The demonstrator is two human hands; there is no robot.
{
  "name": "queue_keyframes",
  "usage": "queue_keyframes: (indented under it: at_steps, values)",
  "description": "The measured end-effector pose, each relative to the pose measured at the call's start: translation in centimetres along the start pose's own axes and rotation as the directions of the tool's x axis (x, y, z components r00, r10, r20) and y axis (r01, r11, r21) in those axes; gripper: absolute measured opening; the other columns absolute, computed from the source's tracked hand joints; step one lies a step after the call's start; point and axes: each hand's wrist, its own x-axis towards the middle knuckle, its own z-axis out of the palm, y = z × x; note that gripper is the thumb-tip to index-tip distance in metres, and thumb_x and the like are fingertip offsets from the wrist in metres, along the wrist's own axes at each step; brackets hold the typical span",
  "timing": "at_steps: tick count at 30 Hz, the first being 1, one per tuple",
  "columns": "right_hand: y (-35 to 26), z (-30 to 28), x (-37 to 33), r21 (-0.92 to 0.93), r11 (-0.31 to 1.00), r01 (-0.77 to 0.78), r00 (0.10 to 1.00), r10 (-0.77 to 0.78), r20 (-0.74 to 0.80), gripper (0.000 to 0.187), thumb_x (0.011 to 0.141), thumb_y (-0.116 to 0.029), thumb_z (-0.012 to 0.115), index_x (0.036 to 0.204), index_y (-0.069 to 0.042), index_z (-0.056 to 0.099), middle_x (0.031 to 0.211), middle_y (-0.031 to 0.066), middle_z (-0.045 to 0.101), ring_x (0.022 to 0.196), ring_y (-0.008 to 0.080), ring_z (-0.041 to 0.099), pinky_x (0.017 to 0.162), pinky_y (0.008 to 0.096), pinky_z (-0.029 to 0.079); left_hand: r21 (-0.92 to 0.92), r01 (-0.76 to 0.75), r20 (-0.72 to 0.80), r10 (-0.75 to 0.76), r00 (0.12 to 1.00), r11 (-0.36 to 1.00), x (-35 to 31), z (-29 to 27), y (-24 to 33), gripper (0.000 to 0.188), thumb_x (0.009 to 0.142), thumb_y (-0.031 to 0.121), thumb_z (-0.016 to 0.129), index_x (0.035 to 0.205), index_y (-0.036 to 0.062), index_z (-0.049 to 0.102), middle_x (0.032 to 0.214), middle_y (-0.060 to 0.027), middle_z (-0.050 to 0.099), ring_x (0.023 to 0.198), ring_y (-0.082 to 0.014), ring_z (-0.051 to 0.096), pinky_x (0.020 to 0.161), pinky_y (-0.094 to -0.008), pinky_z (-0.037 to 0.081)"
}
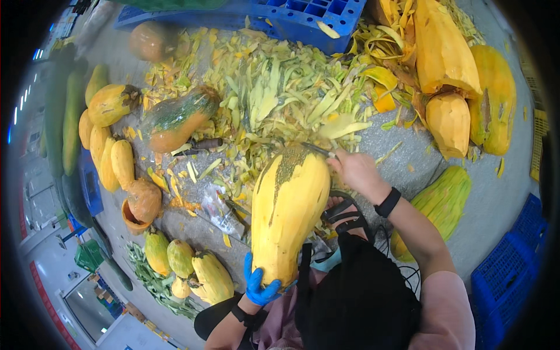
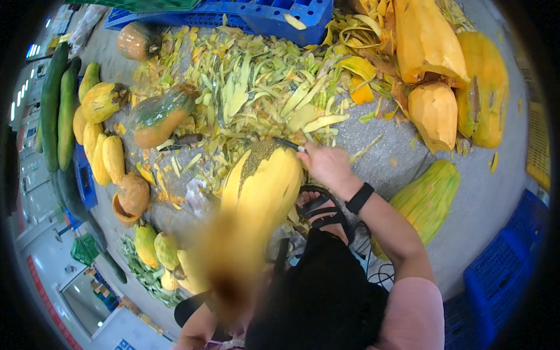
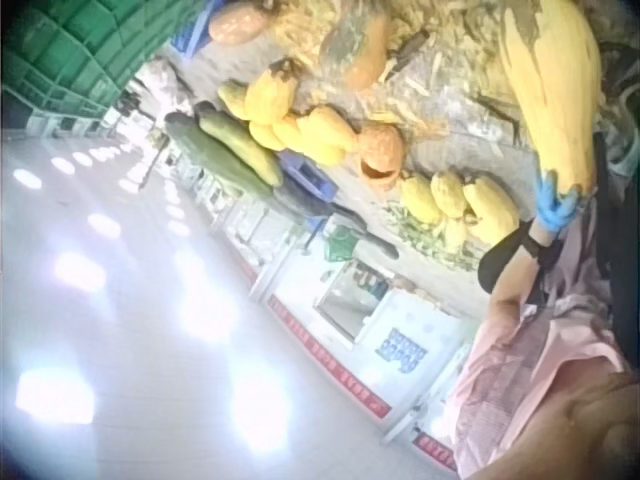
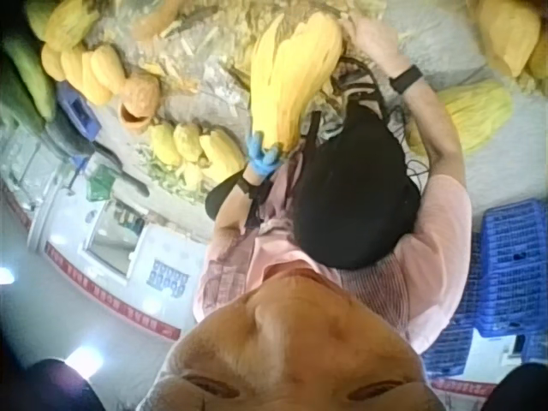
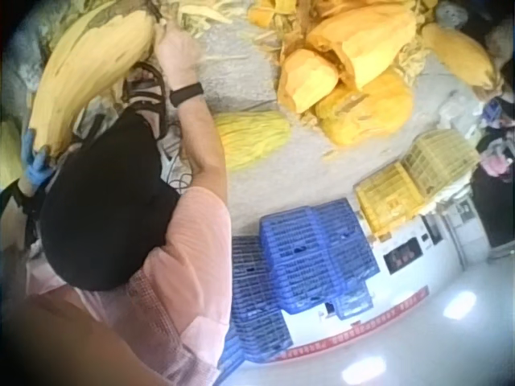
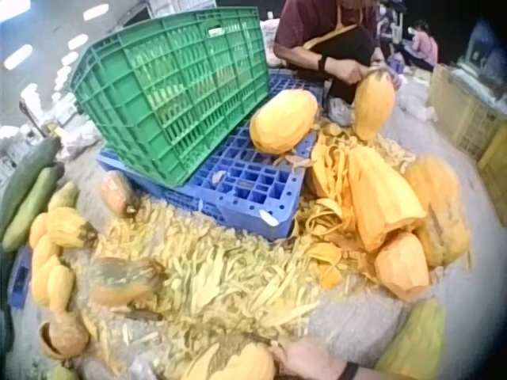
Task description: Peeling large yellow produce, likely papayas or squash, using a hand peeler while sitting on the floor.
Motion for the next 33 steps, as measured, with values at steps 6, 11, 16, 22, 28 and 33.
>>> queue_keyframes:
  at_steps: [6, 11, 16, 22, 28, 33]
  values:
    - [-4.1, -1.8, -1.3, 0.212, 0.976, -0.049, 0.956, -0.016, 0.293, 0.029, 0.081, -0.034, 0.045, 0.078, -0.006, 0.052, 0.054, 0.0146, 0.052, 0.05, 0.0335, 0.053, 0.044, 0.0412, 0.04, -0.087, 0.036, 0.032, -0.034, 0.999, 0.996, -1.4, -0.5, -1.1, 0.063, 0.061, 0.026, 0.07, 0.116, 0.0301, 0.039, 0.129, -0.0158, 0.02, 0.109, -0.0509, 0.028, 0.087, -0.0597, 0.028]
    - [1.3, 1.9, 0.6, 0.094, 0.971, -0.22, 0.94, 0.185, 0.288, 0.034, 0.082, -0.037, 0.041, 0.078, -0.006, 0.054, 0.066, 0.0155, 0.057, 0.063, 0.0323, 0.056, 0.054, 0.0416, 0.043, 0.105, -0.067, 0.091, 0.058, 0.994, 0.992, -4.9, -0.7, -2.8, 0.077, 0.062, 0.03, 0.07, 0.124, 0.0303, 0.025, 0.13, -0.0151, 0.016, 0.111, -0.0514, 0.025, 0.087, -0.0603, 0.028]
    - [0.7, 2.2, -0.7, 0.352, 0.888, -0.295, 0.951, 0.237, 0.199, 0.034, 0.083, -0.036, 0.04, 0.078, -0.006, 0.054, 0.069, 0.0172, 0.057, 0.065, 0.0338, 0.055, 0.057, 0.0418, 0.043, 0.095, 0.072, -0.021, -0.071, 0.997, 0.993, -2.3, -0.8, -1.8, 0.077, 0.062, 0.033, 0.07, 0.124, 0.0291, 0.023, 0.128, -0.0145, 0.016, 0.113, -0.049, 0.024, 0.089, -0.0581, 0.029]
    - [-2.0, 1.7, 0.1, 0.372, 0.896, -0.241, 0.956, 0.154, 0.249, 0.037, 0.082, -0.039, 0.04, 0.075, -0.005, 0.052, 0.067, 0.0161, 0.056, 0.064, 0.0346, 0.054, 0.056, 0.0418, 0.042, 0.065, 0.155, -0.068, -0.15, 0.986, 0.986, -1.6, -0.7, -2.1, 0.077, 0.064, 0.033, 0.069, 0.124, 0.0285, 0.022, 0.128, -0.0148, 0.015, 0.114, -0.0469, 0.023, 0.09, -0.056, 0.029]
    - [0.7, 3.2, 1.0, 0.21, 0.944, -0.255, 0.956, 0.215, 0.199, 0.04, 0.081, -0.042, 0.042, 0.076, -0.004, 0.054, 0.057, 0.0164, 0.053, 0.055, 0.0337, 0.053, 0.049, 0.0405, 0.042, 0.043, 0.209, -0.096, -0.204, 0.974, 0.977, -0.6, -1.3, -2.3, 0.076, 0.066, 0.033, 0.068, 0.125, 0.0279, 0.021, 0.127, -0.015, 0.014, 0.116, -0.0447, 0.023, 0.091, -0.0538, 0.029]
    - [-1.1, 2.2, 2.2, 0.275, 0.942, -0.194, 0.929, 0.085, 0.361, 0.04, 0.081, -0.041, 0.042, 0.073, -0.005, 0.055, 0.061, 0.0165, 0.054, 0.06, 0.0338, 0.054, 0.053, 0.0412, 0.042, 0.046, 0.236, -0.077, -0.232, 0.97, 0.971, -1.3, -1.5, -2.4, 0.075, 0.066, 0.032, 0.067, 0.125, 0.0279, 0.02, 0.127, -0.0145, 0.014, 0.116, -0.0437, 0.023, 0.092, -0.053, 0.028]
